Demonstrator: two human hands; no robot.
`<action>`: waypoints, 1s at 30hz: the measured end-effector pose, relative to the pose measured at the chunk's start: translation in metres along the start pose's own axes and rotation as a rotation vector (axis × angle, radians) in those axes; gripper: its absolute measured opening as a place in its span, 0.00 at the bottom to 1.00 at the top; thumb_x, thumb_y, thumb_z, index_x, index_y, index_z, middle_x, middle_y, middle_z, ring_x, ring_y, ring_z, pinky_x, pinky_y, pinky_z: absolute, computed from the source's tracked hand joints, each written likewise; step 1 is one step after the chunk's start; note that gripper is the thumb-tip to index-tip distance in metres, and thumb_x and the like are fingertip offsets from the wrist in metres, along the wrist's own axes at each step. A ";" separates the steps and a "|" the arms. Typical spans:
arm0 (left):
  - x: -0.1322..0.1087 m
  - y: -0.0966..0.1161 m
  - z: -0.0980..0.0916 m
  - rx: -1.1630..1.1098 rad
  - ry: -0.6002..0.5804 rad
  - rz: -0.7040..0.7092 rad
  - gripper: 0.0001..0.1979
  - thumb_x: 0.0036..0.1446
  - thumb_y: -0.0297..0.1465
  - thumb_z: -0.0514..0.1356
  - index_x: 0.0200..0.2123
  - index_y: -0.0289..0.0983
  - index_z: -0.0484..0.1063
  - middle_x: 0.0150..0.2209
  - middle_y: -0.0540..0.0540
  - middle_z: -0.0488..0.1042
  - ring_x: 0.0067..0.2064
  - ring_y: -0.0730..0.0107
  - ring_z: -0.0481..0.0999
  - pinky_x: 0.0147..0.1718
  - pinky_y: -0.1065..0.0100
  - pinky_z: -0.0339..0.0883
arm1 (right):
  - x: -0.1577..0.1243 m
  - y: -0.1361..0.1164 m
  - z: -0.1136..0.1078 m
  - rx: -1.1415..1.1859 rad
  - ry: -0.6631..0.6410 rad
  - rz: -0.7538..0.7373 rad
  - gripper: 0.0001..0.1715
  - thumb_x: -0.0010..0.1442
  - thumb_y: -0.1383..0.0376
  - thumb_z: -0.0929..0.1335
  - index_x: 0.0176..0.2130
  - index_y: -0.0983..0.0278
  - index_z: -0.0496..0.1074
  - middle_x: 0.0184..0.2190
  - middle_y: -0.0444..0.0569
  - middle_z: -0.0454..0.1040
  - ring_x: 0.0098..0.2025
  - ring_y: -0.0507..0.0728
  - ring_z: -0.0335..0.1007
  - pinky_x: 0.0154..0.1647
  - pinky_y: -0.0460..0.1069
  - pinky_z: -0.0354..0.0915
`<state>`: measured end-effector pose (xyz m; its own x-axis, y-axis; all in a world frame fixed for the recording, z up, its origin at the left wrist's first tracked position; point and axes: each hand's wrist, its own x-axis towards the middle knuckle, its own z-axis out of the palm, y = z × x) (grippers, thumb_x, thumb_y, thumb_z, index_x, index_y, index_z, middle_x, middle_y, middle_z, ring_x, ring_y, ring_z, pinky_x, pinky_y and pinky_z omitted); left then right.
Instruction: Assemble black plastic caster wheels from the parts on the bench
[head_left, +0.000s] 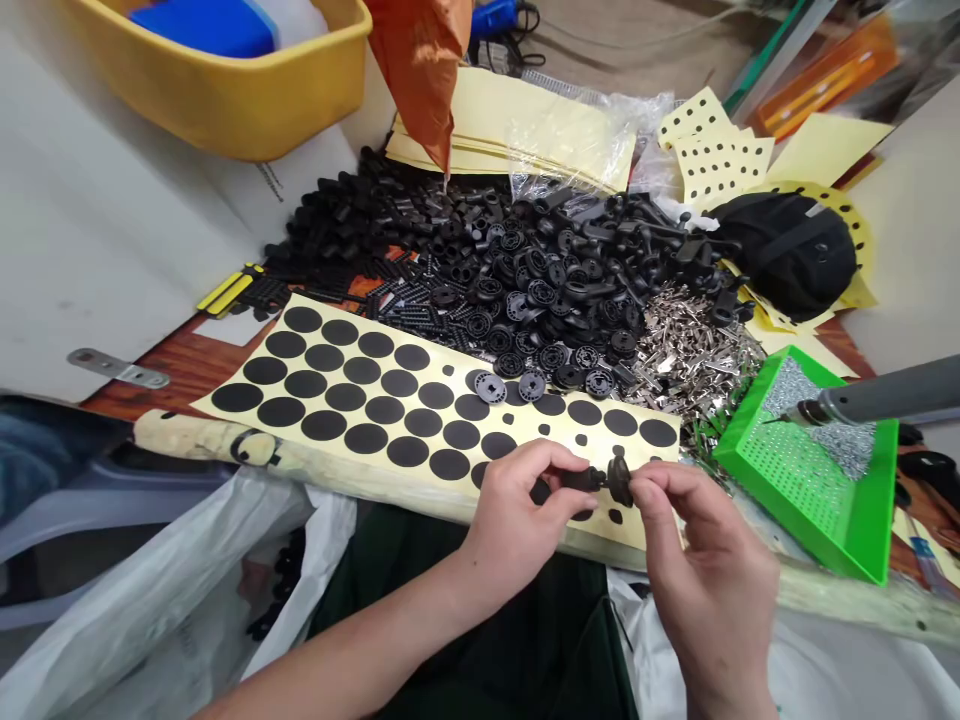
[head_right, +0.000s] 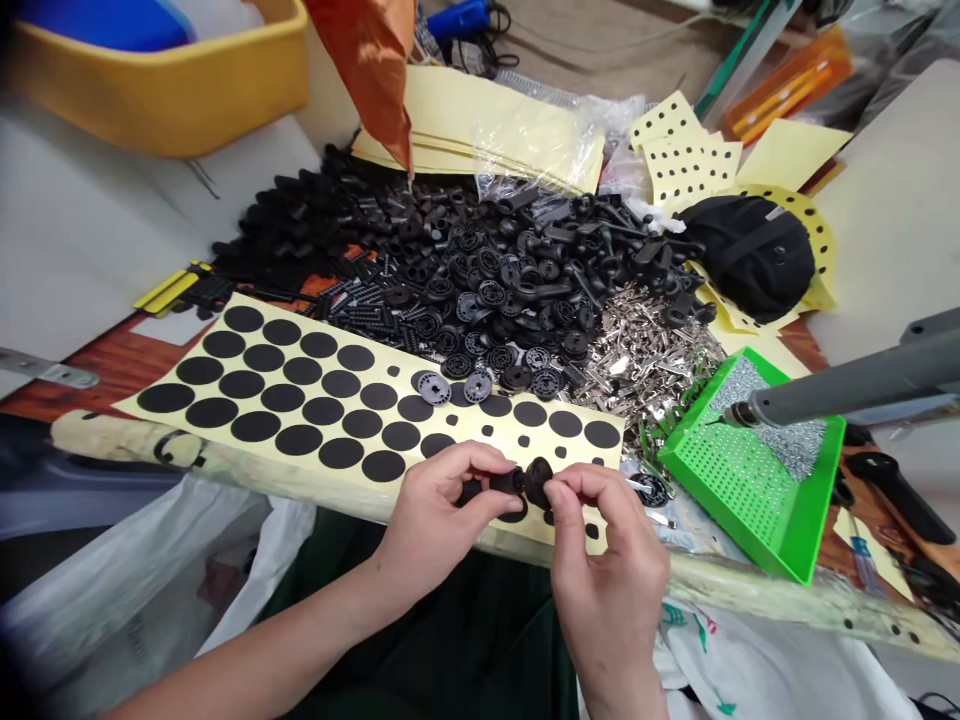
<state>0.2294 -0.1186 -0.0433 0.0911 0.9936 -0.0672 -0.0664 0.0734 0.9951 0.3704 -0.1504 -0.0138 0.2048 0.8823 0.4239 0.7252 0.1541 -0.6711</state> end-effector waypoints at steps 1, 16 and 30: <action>0.000 0.000 0.000 0.017 0.001 0.022 0.09 0.45 0.19 0.67 0.30 0.36 0.76 0.30 0.51 0.76 0.31 0.72 0.72 0.32 0.71 0.69 | 0.000 0.000 0.000 -0.013 -0.013 0.003 0.06 0.62 0.64 0.67 0.32 0.61 0.72 0.30 0.46 0.75 0.33 0.53 0.72 0.34 0.47 0.66; 0.001 -0.005 -0.003 0.131 -0.043 0.246 0.10 0.51 0.18 0.57 0.28 0.37 0.75 0.31 0.47 0.78 0.36 0.67 0.78 0.38 0.67 0.73 | 0.006 0.015 0.004 0.280 -0.271 0.257 0.12 0.49 0.62 0.76 0.37 0.60 0.80 0.35 0.50 0.80 0.33 0.55 0.76 0.35 0.51 0.75; 0.014 0.009 -0.018 -0.458 -0.327 -0.309 0.10 0.40 0.18 0.65 0.30 0.33 0.75 0.28 0.50 0.78 0.32 0.72 0.78 0.36 0.70 0.73 | 0.010 0.012 0.001 0.445 -0.300 0.284 0.14 0.44 0.60 0.79 0.35 0.59 0.81 0.34 0.49 0.80 0.34 0.56 0.77 0.36 0.49 0.75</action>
<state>0.2120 -0.1021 -0.0364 0.4676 0.8482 -0.2488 -0.3992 0.4537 0.7967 0.3808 -0.1391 -0.0178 0.1089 0.9931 0.0444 0.3114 0.0083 -0.9502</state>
